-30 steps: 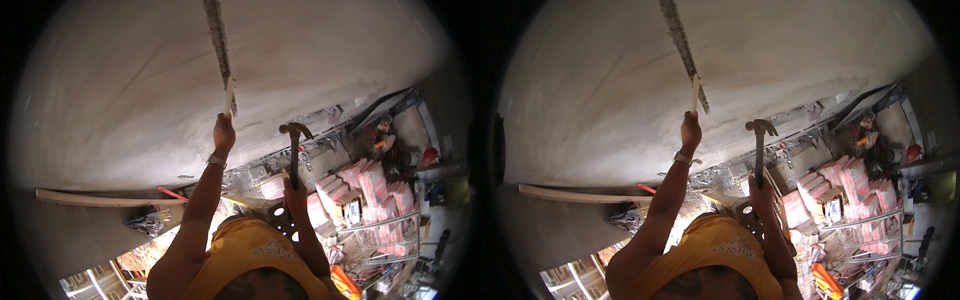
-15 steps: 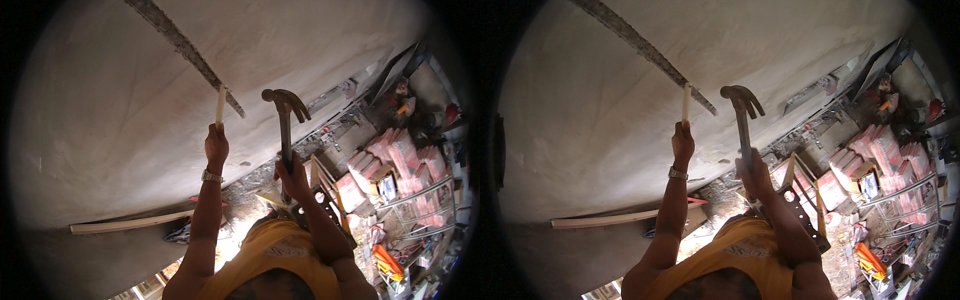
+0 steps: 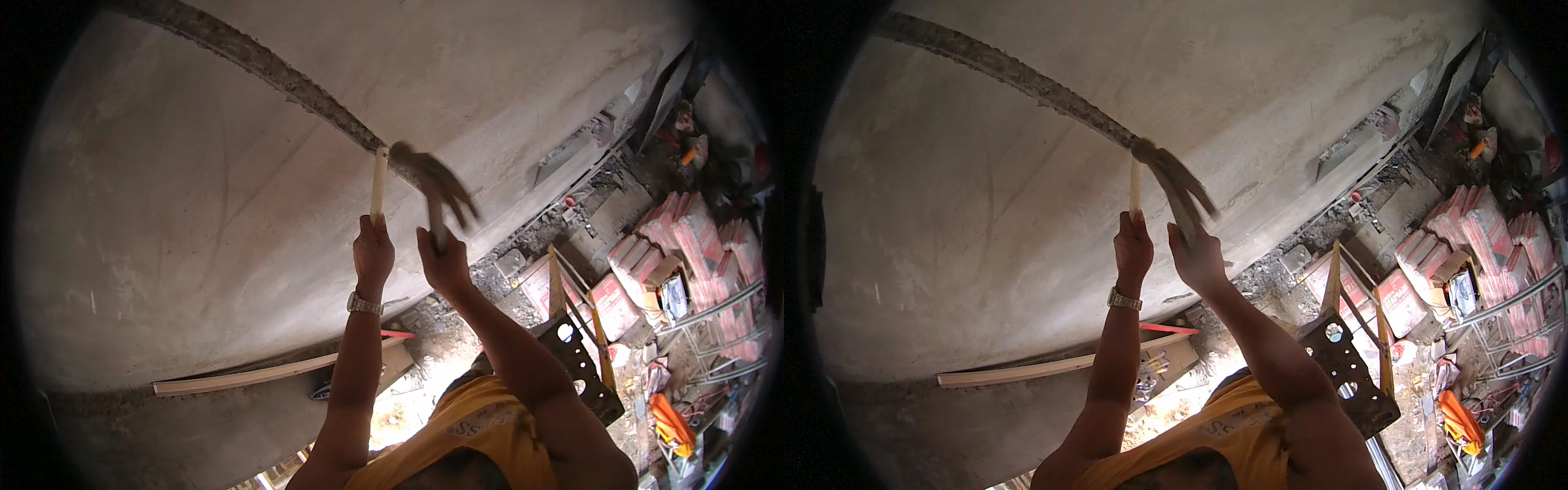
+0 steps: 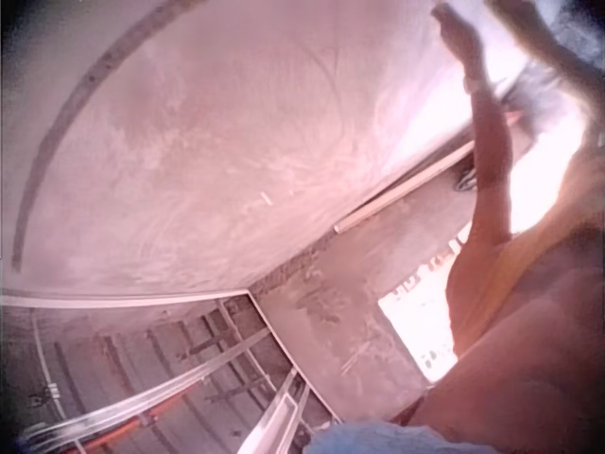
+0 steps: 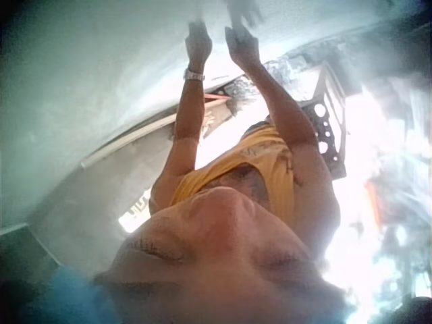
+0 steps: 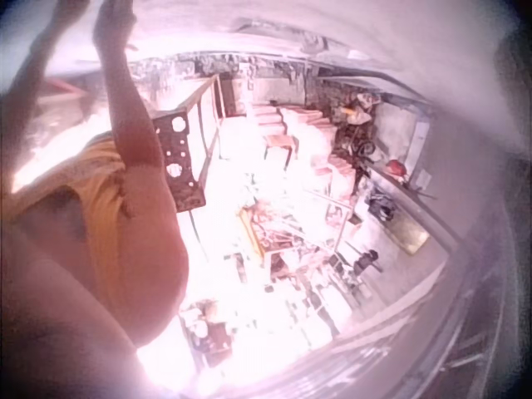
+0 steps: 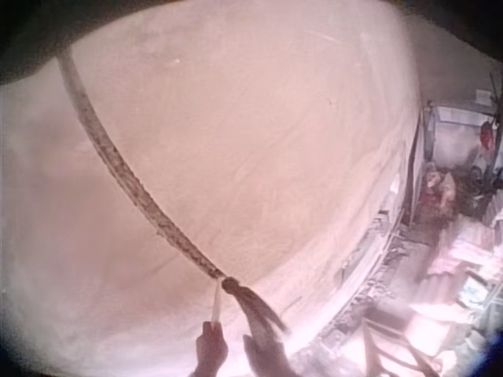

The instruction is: The person hammers a white PVC conduit into a pre-cut groove in a concrete ceiling. They repeatedly tap the conduit with a hammer to seat it flush against the ceiling surface.

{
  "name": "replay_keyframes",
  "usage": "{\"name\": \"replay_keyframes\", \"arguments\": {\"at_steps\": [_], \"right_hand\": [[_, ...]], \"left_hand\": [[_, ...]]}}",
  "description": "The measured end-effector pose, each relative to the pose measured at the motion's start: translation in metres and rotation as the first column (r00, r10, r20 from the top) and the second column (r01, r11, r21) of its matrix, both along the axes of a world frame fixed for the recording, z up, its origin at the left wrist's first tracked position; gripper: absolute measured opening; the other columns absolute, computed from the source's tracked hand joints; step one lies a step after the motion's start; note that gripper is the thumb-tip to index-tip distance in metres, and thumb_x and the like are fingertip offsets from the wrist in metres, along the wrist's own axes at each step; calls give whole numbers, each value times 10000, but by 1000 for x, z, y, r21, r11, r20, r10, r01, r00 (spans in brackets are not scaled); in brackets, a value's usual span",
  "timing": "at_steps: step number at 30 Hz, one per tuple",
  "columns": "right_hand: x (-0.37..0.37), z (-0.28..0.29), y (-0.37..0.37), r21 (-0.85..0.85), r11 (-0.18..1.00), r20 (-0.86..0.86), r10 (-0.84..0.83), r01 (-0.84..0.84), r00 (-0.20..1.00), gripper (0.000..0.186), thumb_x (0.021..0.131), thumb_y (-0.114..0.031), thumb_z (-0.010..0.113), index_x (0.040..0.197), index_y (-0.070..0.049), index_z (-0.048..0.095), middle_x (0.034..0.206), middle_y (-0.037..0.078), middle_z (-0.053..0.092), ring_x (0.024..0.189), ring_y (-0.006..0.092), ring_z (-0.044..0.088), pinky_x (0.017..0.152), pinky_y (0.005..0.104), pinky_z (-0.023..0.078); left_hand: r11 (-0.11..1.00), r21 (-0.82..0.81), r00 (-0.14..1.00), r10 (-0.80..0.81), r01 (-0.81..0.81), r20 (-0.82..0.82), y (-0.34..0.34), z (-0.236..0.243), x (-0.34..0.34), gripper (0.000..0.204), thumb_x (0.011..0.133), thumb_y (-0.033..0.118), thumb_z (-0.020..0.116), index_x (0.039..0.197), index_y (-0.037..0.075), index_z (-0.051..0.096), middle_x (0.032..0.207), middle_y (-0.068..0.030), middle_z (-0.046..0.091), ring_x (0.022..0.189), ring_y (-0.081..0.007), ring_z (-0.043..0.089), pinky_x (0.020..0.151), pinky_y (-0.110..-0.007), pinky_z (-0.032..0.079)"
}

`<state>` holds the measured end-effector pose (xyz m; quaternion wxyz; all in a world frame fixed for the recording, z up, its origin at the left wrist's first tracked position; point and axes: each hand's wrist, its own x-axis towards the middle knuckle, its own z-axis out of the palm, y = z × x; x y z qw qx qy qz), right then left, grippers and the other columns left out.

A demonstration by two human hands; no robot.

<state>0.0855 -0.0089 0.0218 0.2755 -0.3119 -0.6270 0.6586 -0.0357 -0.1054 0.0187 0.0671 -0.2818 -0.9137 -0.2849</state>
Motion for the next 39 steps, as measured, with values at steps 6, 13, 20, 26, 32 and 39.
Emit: {"name": "replay_keyframes", "arguments": {"at_steps": [6, 13, 20, 26, 32, 39], "right_hand": [[18, 3, 13, 258, 962, 60, 75, -88, 995, 310, 929, -304, 608, 841, -11, 558, 622, 154, 572, 589, 239, 547, 524, 410, 433], [-7, -49, 2, 335, 926, -176, -123, 177, 977, 330, 936, -227, 614, 706, 0, 547, 520, 74, 512, 493, 120, 478, 468, 334, 375], [4, 31, 31, 263, 952, 210, 105, -159, 972, 346, 924, -313, 614, 779, -1, 571, 592, 173, 586, 560, 306, 587, 529, 413, 447], [-18, -9, 50, 403, 909, 119, 64, -108, 991, 298, 934, -256, 596, 832, 23, 578, 635, 166, 598, 607, 299, 584, 520, 432, 449], [31, 7, 53, 213, 952, 371, 130, -221, 919, 364, 916, -334, 606, 811, 15, 587, 595, 181, 568, 566, 318, 576, 569, 413, 445], [101, -30, 52, 92, 980, 387, 126, -174, 914, 381, 909, -333, 635, 774, 20, 592, 581, 124, 560, 534, 202, 536, 530, 392, 420]], "left_hand": [[1000, 24, 997, 15, -17, 78, -3, -2, -2, 264, 1021, 298, 429, 923, 54, 457, 588, -230, 542, 546, -464, 547, 436, -520, 354], [1000, 13, 986, 24, -27, 165, 6, 0, -4, 258, 1018, 320, 401, 964, 72, 444, 654, -272, 586, 633, -505, 574, 482, -579, 413], [990, 121, 974, 39, -67, 224, 9, -7, 0, 256, 1016, 297, 417, 939, 56, 457, 671, -265, 595, 652, -501, 577, 496, -571, 378], [979, 198, 980, 13, -53, 197, 20, -21, 0, 283, 1018, 318, 413, 916, 61, 471, 628, -226, 579, 586, -455, 570, 464, -518, 384], [851, 389, 401, -238, -353, 885, 36, -18, 45, 374, 1018, 403, 418, 864, 72, 497, 563, -38, 459, 430, -162, 430, 399, -356, 348], [927, 336, 934, 38, -166, 356, 35, -37, 56, 298, 1020, 311, 428, 892, 42, 437, 602, -259, 541, 587, -502, 535, 478, -544, 366]]}}
